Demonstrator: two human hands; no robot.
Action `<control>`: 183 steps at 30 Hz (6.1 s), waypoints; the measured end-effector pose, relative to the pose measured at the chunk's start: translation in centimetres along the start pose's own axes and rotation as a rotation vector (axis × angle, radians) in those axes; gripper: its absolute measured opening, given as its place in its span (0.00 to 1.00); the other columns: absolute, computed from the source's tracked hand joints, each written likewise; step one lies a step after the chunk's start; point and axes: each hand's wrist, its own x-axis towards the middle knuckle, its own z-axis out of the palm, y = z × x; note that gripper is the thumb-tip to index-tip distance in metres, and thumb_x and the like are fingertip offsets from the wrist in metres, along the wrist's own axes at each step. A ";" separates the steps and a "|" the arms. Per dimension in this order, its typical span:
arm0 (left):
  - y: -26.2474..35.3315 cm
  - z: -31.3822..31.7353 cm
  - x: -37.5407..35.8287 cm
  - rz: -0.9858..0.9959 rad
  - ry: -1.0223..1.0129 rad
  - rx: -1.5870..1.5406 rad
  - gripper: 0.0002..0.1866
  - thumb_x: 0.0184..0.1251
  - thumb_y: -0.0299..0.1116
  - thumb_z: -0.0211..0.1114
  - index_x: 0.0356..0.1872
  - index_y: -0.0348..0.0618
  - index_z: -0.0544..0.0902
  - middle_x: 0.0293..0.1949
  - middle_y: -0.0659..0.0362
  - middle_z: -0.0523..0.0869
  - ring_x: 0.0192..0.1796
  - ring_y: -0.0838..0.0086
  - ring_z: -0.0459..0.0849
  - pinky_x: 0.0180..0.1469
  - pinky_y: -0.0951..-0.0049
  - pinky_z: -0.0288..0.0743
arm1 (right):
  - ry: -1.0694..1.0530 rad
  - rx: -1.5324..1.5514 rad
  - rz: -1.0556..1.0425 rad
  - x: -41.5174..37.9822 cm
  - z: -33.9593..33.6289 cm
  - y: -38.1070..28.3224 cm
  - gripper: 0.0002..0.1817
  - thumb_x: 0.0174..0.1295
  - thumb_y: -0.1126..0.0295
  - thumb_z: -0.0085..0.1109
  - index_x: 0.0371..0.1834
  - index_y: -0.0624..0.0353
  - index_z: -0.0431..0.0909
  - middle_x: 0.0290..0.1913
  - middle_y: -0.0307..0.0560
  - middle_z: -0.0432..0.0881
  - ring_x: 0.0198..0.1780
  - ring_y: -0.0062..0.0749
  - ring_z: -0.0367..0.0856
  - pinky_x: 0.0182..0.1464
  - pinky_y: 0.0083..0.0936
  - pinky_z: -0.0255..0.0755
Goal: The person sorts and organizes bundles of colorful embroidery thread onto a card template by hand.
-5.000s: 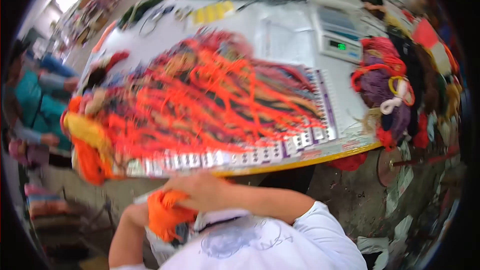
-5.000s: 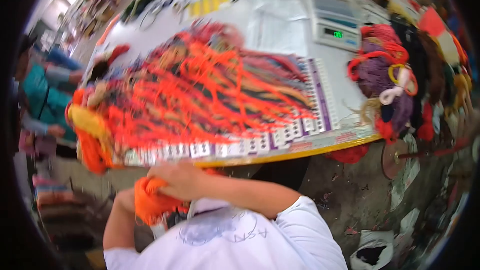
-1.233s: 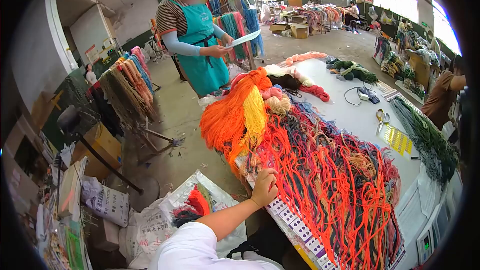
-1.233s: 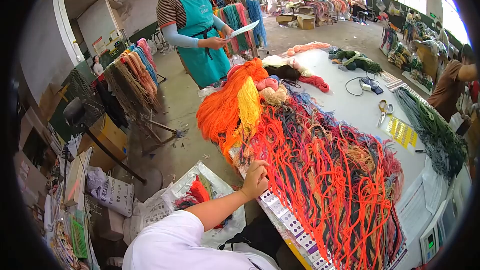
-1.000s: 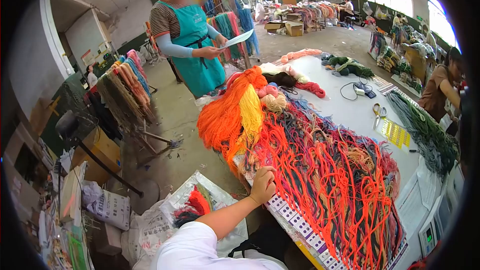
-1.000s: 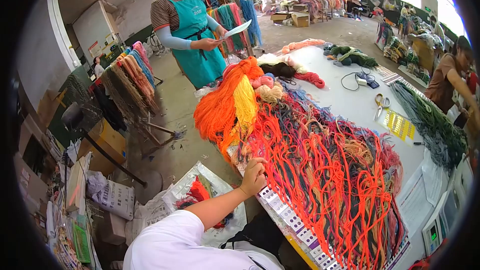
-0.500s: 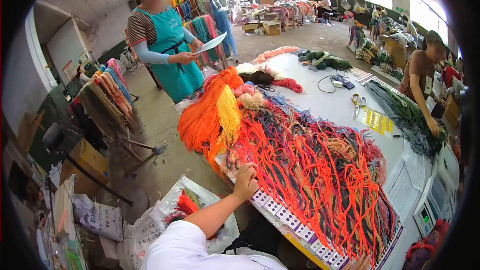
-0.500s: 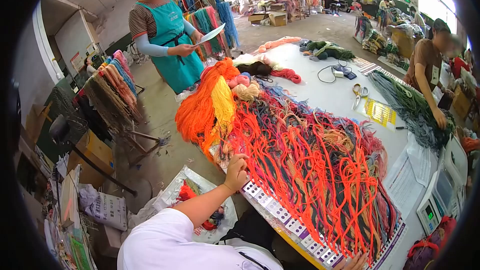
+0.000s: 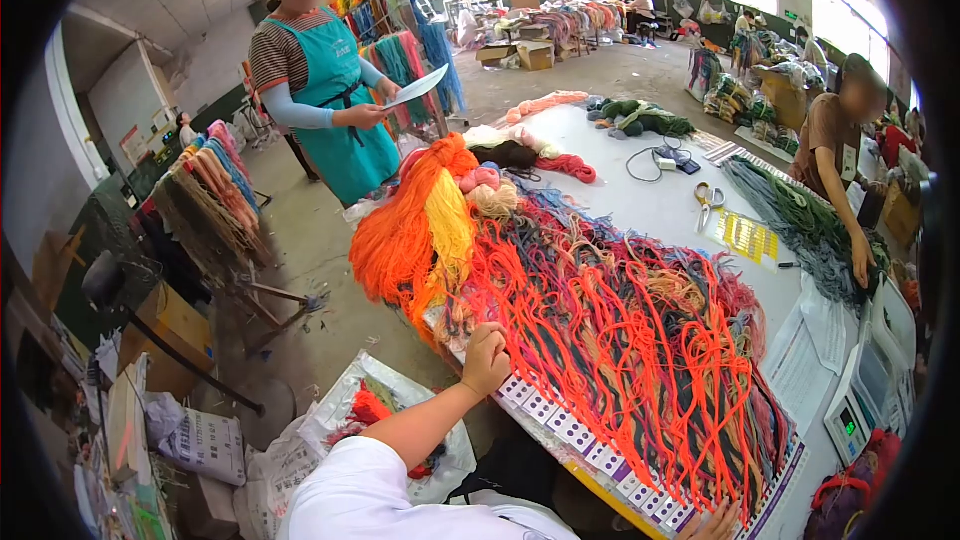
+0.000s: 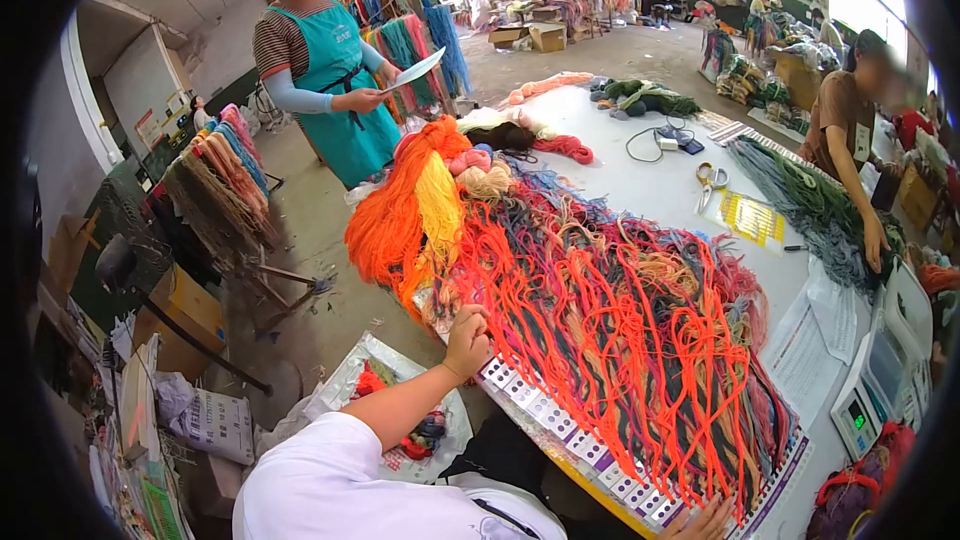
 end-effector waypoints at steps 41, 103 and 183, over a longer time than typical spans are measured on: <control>-1.6 1.6 0.3 -0.137 -0.470 0.225 0.22 0.68 0.29 0.47 0.62 0.35 0.66 0.68 0.48 0.64 0.70 0.56 0.62 0.69 0.61 0.54 | -0.281 0.198 0.312 0.3 0.1 6.6 0.28 0.61 0.62 0.53 0.64 0.60 0.65 0.69 0.56 0.61 0.69 0.54 0.58 0.69 0.49 0.47; -3.8 1.1 0.2 -0.116 -0.556 0.401 0.23 0.66 0.26 0.49 0.63 0.33 0.64 0.69 0.44 0.62 0.71 0.56 0.60 0.70 0.63 0.53 | -0.089 0.306 0.481 -0.6 0.6 11.2 0.14 0.48 0.82 0.49 0.39 0.63 0.77 0.49 0.53 0.77 0.52 0.50 0.73 0.57 0.41 0.65; -4.3 1.4 0.2 -0.050 -0.519 0.411 0.24 0.63 0.28 0.50 0.62 0.33 0.65 0.67 0.45 0.65 0.69 0.54 0.62 0.70 0.61 0.53 | -0.064 0.279 0.490 -1.0 0.5 10.7 0.11 0.46 0.80 0.54 0.35 0.58 0.80 0.48 0.47 0.77 0.55 0.47 0.72 0.58 0.41 0.64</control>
